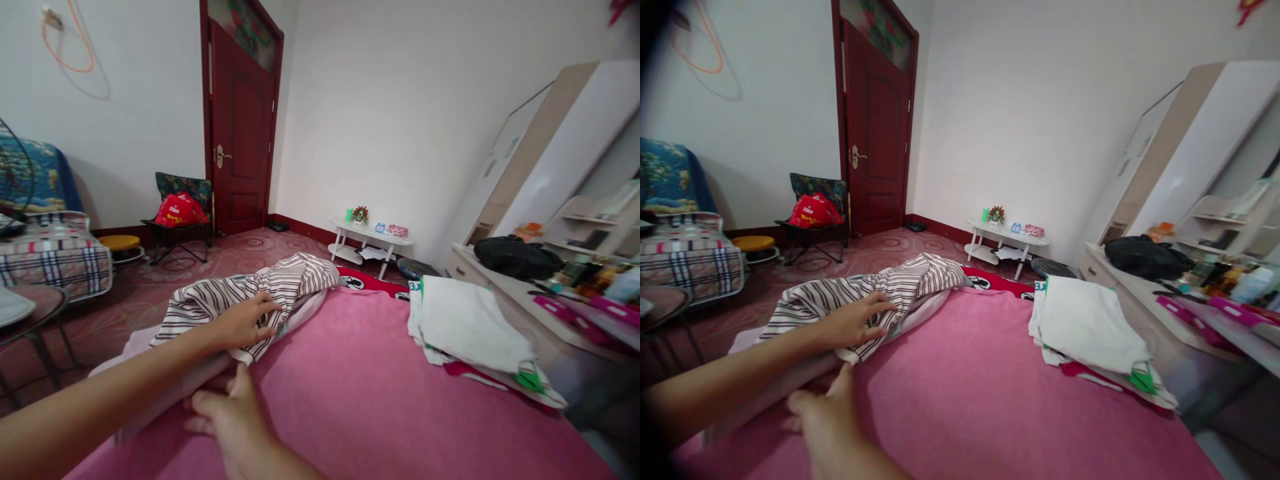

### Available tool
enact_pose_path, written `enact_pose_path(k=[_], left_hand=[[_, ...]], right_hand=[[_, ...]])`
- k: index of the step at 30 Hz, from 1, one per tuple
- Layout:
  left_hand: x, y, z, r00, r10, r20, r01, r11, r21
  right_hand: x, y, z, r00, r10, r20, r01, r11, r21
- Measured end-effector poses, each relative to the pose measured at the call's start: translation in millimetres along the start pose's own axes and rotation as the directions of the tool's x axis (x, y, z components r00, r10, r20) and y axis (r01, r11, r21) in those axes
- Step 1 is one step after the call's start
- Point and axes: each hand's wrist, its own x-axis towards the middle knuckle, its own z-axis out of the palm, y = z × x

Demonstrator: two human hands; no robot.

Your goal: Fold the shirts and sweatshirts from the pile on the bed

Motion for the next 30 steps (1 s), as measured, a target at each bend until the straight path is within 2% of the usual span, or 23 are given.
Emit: enact_pose_path(k=[3, 4, 5, 6, 7, 8, 9, 10, 11, 12, 13, 14, 15, 16, 18, 20, 22, 24, 25, 27, 28, 29, 30], left_hand=[[-15.5, 6.0, 19.5, 0.994, -0.024, -0.110, 0.033, 0.996, 0.081], [-18.7, 7.7, 23.9, 0.991, -0.022, -0.132, 0.036, 0.994, 0.107], [-20.7, 8.9, 27.2, 0.989, -0.019, -0.148, 0.038, 0.991, 0.126], [-21.6, 9.6, 29.6, 0.987, -0.018, -0.159, 0.040, 0.989, 0.139], [-21.8, 9.8, 31.5, 0.985, -0.018, -0.170, 0.043, 0.988, 0.148], [-21.4, 9.7, 32.9, 0.984, -0.019, -0.179, 0.047, 0.987, 0.155], [-20.7, 9.6, 33.9, 0.982, -0.019, -0.187, 0.049, 0.986, 0.161], [-19.9, 9.6, 34.8, 0.980, -0.019, -0.197, 0.052, 0.985, 0.166], [-19.2, 9.7, 35.7, 0.979, -0.018, -0.203, 0.053, 0.984, 0.170], [-18.6, 9.8, 36.5, 0.978, -0.017, -0.208, 0.054, 0.984, 0.171], [-18.3, 9.9, 37.2, 0.977, -0.019, -0.212, 0.056, 0.984, 0.170], [-18.1, 9.9, 38.0, 0.976, -0.022, -0.215, 0.059, 0.984, 0.167], [-18.0, 9.9, 38.7, 0.976, -0.026, -0.217, 0.063, 0.984, 0.166], [-18.0, 9.8, 39.3, 0.976, -0.030, -0.218, 0.068, 0.983, 0.168], [-17.9, 10.5, 39.7, 0.977, -0.036, -0.212, 0.075, 0.981, 0.180], [-17.2, 14.2, 38.3, 0.978, -0.036, -0.205, 0.078, 0.977, 0.201], [-15.2, 23.0, 35.4, 0.970, -0.027, -0.240, 0.087, 0.966, 0.244], [-11.4, 37.0, 32.2, 0.948, 0.003, -0.318, 0.098, 0.949, 0.301], [-8.8, 45.2, 31.1, 0.935, 0.022, -0.355, 0.101, 0.941, 0.324], [-3.1, 61.8, 30.9, 0.926, 0.045, -0.375, 0.089, 0.939, 0.333], [-0.4, 69.3, 32.1, 0.934, 0.043, -0.354, 0.076, 0.946, 0.315], [1.6, 76.1, 34.2, 0.949, 0.035, -0.313, 0.057, 0.959, 0.279], [2.7, 82.1, 37.0, 0.967, 0.028, -0.254, 0.031, 0.973, 0.228]], right_hand=[[-22.8, -36.5, -62.3, 0.999, 0.020, 0.036, -0.010, 0.966, -0.259], [-28.2, -54.0, -89.6, 0.999, -0.036, -0.004, 0.032, 0.928, -0.372], [-32.9, -74.0, -119.5, 0.986, -0.151, -0.072, 0.098, 0.869, -0.484], [-38.1, -95.9, -151.3, 0.944, -0.300, -0.137, 0.153, 0.767, -0.623], [-44.6, -119.1, -184.1, 0.864, -0.472, -0.173, 0.170, 0.597, -0.784], [-53.1, -142.8, -216.7, 0.744, -0.637, -0.204, 0.079, 0.387, -0.919], [-64.1, -165.8, -248.1, 0.629, -0.751, -0.203, -0.096, 0.184, -0.978], [-77.3, -187.2, -277.3, 0.548, -0.803, -0.234, -0.190, 0.153, -0.970], [-92.1, -206.3, -303.4, 0.483, -0.834, -0.266, -0.254, 0.157, -0.954], [-107.4, -222.7, -325.8, 0.396, -0.866, -0.304, -0.351, 0.163, -0.922], [-122.0, -236.2, -344.3, 0.299, -0.885, -0.358, -0.511, 0.168, -0.843], [-134.6, -247.1, -358.7, 0.268, -0.867, -0.421, -0.614, 0.182, -0.768], [-144.3, -255.8, -368.9, 0.265, -0.836, -0.480, -0.692, 0.181, -0.698], [-150.4, -262.6, -374.9, 0.292, -0.792, -0.536, -0.737, 0.171, -0.654], [-151.0, -271.6, -374.5, 0.383, -0.709, -0.592, -0.742, 0.146, -0.655], [-139.2, -273.7, -356.4, 0.426, -0.697, -0.576, -0.712, 0.134, -0.689], [-123.2, -265.2, -319.5, 0.462, -0.716, -0.524, -0.663, 0.114, -0.740], [-113.8, -242.7, -265.2, 0.550, -0.711, -0.438, -0.543, 0.094, -0.834], [-114.2, -226.7, -233.6, 0.623, -0.689, -0.370, -0.432, 0.091, -0.897], [-126.2, -191.1, -169.2, 0.830, -0.547, -0.112, 0.019, 0.228, -0.973], [-136.1, -175.0, -140.5, 0.902, -0.430, 0.038, 0.179, 0.293, -0.939], [-146.6, -162.2, -116.8, 0.933, -0.283, 0.222, 0.314, 0.341, -0.886], [-155.9, -153.8, -99.6, 0.907, -0.142, 0.397, 0.420, 0.395, -0.817]])
